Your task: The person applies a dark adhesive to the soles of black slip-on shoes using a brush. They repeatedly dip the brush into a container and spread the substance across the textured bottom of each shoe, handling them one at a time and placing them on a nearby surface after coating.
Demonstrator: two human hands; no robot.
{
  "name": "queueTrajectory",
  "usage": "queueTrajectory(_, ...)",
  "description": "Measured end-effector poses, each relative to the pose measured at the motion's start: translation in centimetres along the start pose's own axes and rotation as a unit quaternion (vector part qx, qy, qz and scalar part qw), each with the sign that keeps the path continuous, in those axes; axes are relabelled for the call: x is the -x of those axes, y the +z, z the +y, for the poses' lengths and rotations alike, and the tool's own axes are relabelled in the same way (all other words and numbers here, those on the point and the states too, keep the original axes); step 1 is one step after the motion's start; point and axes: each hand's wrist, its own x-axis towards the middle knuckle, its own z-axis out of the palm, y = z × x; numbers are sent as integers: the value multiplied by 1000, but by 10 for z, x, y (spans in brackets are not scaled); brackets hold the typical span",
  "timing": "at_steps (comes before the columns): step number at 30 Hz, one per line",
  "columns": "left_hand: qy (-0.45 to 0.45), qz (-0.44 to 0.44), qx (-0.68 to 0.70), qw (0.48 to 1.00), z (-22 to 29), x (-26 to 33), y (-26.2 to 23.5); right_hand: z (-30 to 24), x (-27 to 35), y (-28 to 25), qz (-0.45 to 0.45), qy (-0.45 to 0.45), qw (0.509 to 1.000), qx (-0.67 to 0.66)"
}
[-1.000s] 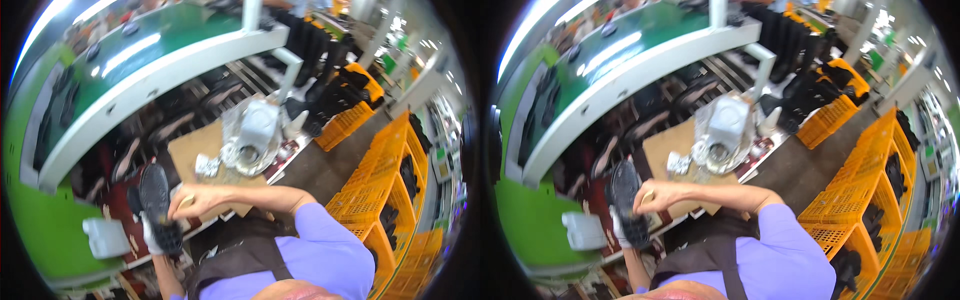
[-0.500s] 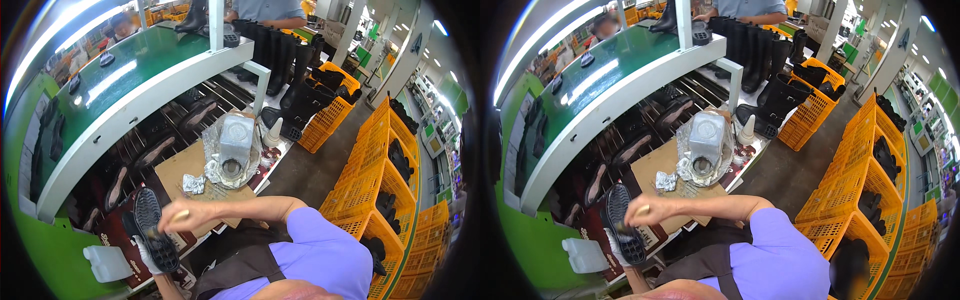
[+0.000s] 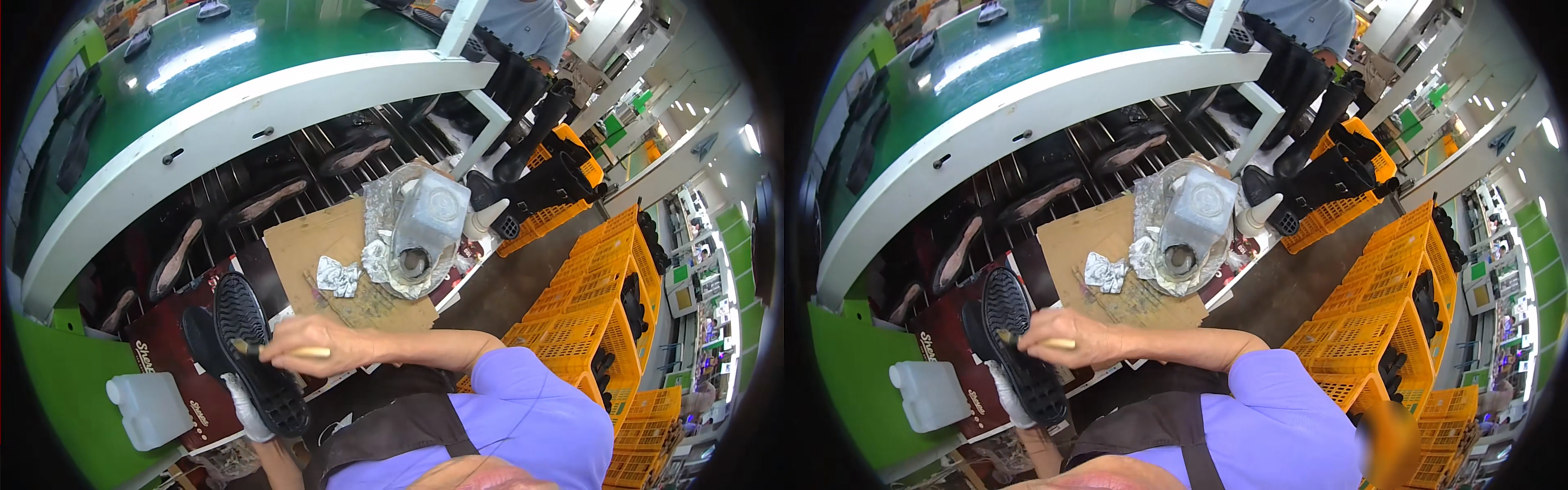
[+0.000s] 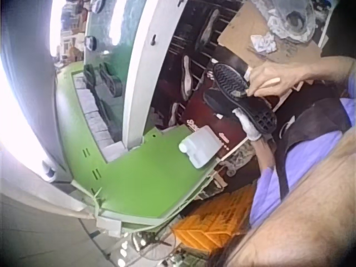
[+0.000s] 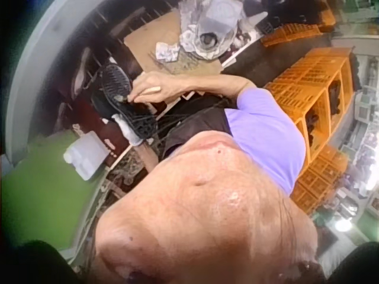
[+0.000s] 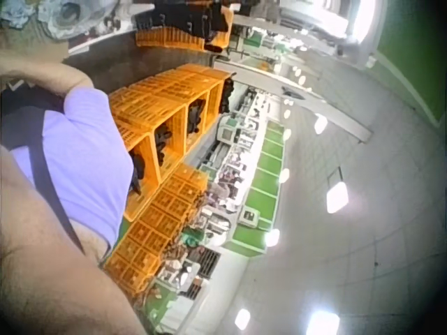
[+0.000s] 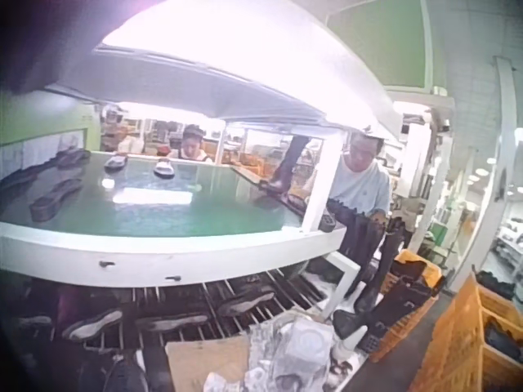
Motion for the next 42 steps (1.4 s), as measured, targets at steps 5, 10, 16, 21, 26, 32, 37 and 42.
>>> queueTrajectory(5, 57, 9, -25, 998, 8, -8, -31, -11, -3, 4, -94, 83, 977, -170)
queueTrajectory(10, 43, -30, -30, 998, 9, -10, -26, -2, -12, 0, 4, 78, 996, -43)
queueTrajectory(16, 57, -4, -18, 998, 13, -10, -41, -11, 4, 3, -76, 148, 970, -176)
queueTrajectory(21, 54, 99, -43, 993, 9, 6, -11, -22, 17, -13, 59, 227, 943, -236)
queueTrajectory(26, 45, 31, -55, 997, 3, 18, 2, -30, 38, -8, 91, 258, 922, -275)
queueTrajectory(32, 80, 58, -57, 993, -7, 27, 2, -32, 59, -4, 113, 290, 903, -297)
queueTrajectory(37, 122, 168, 12, 978, -11, 29, 6, -39, 61, -16, 125, 308, 886, -324)
queueTrajectory(42, 104, 207, -30, 972, -10, 30, 3, -37, 67, -22, 201, 322, 891, -250)
